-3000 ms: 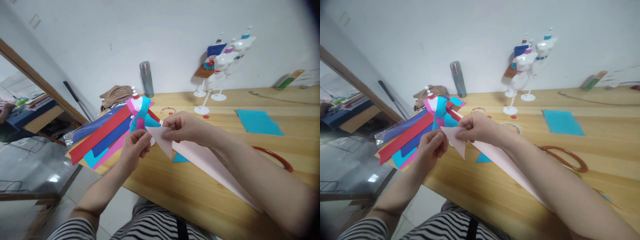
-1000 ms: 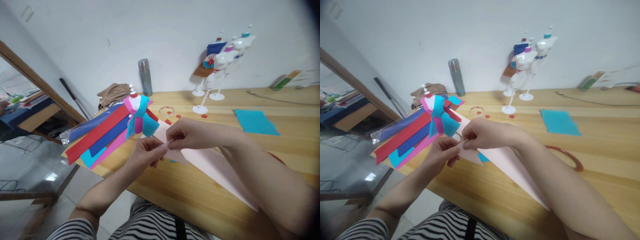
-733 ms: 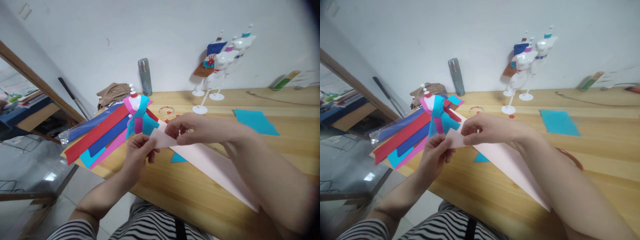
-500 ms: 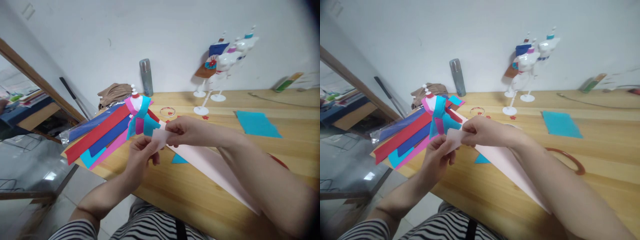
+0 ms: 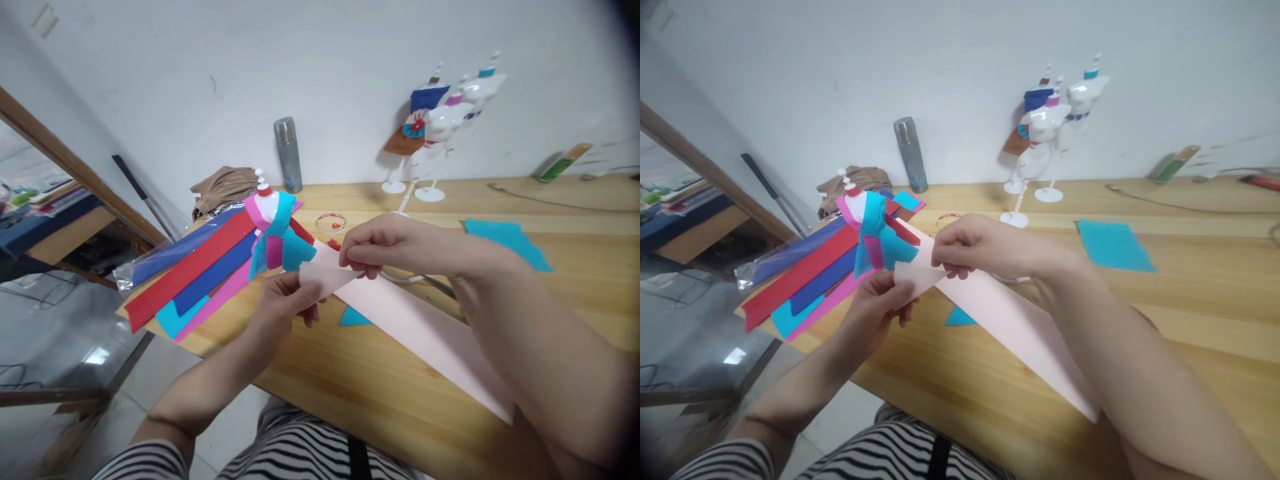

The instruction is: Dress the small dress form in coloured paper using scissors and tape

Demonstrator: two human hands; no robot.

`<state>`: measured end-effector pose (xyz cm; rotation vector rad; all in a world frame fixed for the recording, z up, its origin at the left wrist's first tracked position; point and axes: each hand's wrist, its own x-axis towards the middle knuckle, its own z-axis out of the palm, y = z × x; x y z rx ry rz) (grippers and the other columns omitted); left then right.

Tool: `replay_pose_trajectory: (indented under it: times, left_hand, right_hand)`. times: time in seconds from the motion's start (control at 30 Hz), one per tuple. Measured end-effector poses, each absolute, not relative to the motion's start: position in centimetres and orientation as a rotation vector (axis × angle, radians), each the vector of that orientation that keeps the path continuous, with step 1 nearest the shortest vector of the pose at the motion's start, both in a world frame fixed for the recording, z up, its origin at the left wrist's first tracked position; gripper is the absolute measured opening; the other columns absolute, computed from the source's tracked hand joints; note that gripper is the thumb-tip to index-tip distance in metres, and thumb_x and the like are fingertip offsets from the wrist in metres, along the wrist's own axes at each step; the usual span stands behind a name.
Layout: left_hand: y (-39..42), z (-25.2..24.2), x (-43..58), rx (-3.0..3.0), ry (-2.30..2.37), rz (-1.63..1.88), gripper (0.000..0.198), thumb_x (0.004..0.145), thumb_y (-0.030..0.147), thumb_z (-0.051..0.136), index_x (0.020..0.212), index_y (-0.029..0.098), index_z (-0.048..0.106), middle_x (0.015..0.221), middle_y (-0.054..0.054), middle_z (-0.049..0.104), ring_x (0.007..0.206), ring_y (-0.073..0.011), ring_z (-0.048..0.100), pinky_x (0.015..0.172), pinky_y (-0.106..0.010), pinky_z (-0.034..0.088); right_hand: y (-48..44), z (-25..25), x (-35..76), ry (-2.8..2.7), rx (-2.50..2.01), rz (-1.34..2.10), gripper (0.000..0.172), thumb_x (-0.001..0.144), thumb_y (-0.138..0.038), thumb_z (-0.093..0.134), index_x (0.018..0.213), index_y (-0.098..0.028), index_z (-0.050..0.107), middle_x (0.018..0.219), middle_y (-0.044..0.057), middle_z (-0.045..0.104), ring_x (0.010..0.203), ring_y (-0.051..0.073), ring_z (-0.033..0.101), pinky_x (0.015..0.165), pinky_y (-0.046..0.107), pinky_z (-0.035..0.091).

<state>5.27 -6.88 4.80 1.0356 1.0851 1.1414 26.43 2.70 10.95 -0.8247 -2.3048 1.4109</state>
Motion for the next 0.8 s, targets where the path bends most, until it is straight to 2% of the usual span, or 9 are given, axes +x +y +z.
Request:
replay_pose_trajectory:
  times: [0.2, 0.3, 0.47, 0.6, 0.67, 0.73, 0.8]
  left_hand:
    - [-6.8, 5.0, 5.4, 1.056, 1.094, 1.133, 0.037, 0.076, 0.050, 0.084, 0.071, 0.016, 0.071, 0.058, 0.000, 0.063, 0.048, -0.0096, 0.054, 0.046, -0.023, 0.040]
    - [-6.7, 5.1, 5.4, 1.091, 1.101, 1.130, 0.035, 0.076, 0.049, 0.083, 0.072, 0.016, 0.073, 0.055, 0.000, 0.061, 0.047, -0.0098, 0.053, 0.046, -0.023, 0.040]
    - [-6.7, 5.1, 5.4, 1.120, 1.099, 1.110, 0.038, 0.076, 0.052, 0.083, 0.075, 0.016, 0.072, 0.055, 0.000, 0.061, 0.048, -0.0109, 0.054, 0.046, -0.024, 0.040]
    - [-6.8, 5.1, 5.4, 1.085, 1.115, 1.071, 0.042, 0.075, 0.056, 0.082, 0.074, 0.016, 0.069, 0.064, -0.002, 0.065, 0.046, -0.0099, 0.054, 0.044, -0.024, 0.039]
    - [-6.8, 5.3, 5.4, 1.070, 1.137, 1.091, 0.042, 0.076, 0.055, 0.081, 0.070, 0.016, 0.065, 0.064, -0.001, 0.065, 0.045, -0.0085, 0.052, 0.042, -0.023, 0.038]
    - [-6.6, 5.6, 5.4, 1.098, 1.179, 1.073, 0.041, 0.077, 0.052, 0.080, 0.065, 0.017, 0.060, 0.060, 0.000, 0.062, 0.043, -0.0075, 0.050, 0.041, -0.022, 0.036]
    - [-6.5, 6.1, 5.4, 1.167, 1.219, 1.002, 0.041, 0.075, 0.048, 0.081, 0.061, 0.018, 0.058, 0.054, 0.003, 0.057, 0.040, -0.0066, 0.047, 0.040, -0.022, 0.033]
  right_hand:
    - [2.2, 11.6, 26.3, -2.406, -0.848, 1.416, 0.040, 0.092, -0.050, 0.054, 0.069, -0.019, 0.063, 0.071, 0.004, 0.065, 0.069, 0.016, 0.062, 0.065, 0.032, 0.048]
    - [2.0, 11.5, 25.9, -2.512, -0.901, 1.386, 0.033, 0.089, -0.045, 0.058, 0.068, -0.020, 0.062, 0.070, 0.003, 0.066, 0.067, 0.015, 0.062, 0.062, 0.030, 0.046]
    - [2.1, 10.4, 25.1, -2.540, -0.966, 1.294, 0.028, 0.080, -0.033, 0.062, 0.058, -0.021, 0.049, 0.058, -0.002, 0.058, 0.055, 0.011, 0.054, 0.051, 0.027, 0.037]
    - [2.3, 10.2, 25.1, -2.443, -0.959, 1.325, 0.029, 0.079, -0.035, 0.061, 0.058, -0.022, 0.046, 0.057, -0.002, 0.055, 0.056, 0.012, 0.055, 0.053, 0.027, 0.041]
    - [2.3, 10.2, 25.2, -2.452, -0.950, 1.319, 0.032, 0.080, -0.038, 0.061, 0.058, -0.022, 0.044, 0.057, -0.003, 0.052, 0.056, 0.012, 0.052, 0.053, 0.027, 0.038]
    - [2.3, 10.2, 25.2, -2.501, -0.915, 1.254, 0.032, 0.080, -0.039, 0.062, 0.059, -0.021, 0.047, 0.059, -0.003, 0.051, 0.058, 0.011, 0.049, 0.053, 0.027, 0.034]
    - [2.3, 10.1, 25.1, -2.522, -0.848, 1.206, 0.024, 0.080, -0.039, 0.063, 0.066, -0.021, 0.056, 0.067, -0.002, 0.057, 0.064, 0.012, 0.051, 0.055, 0.027, 0.034]
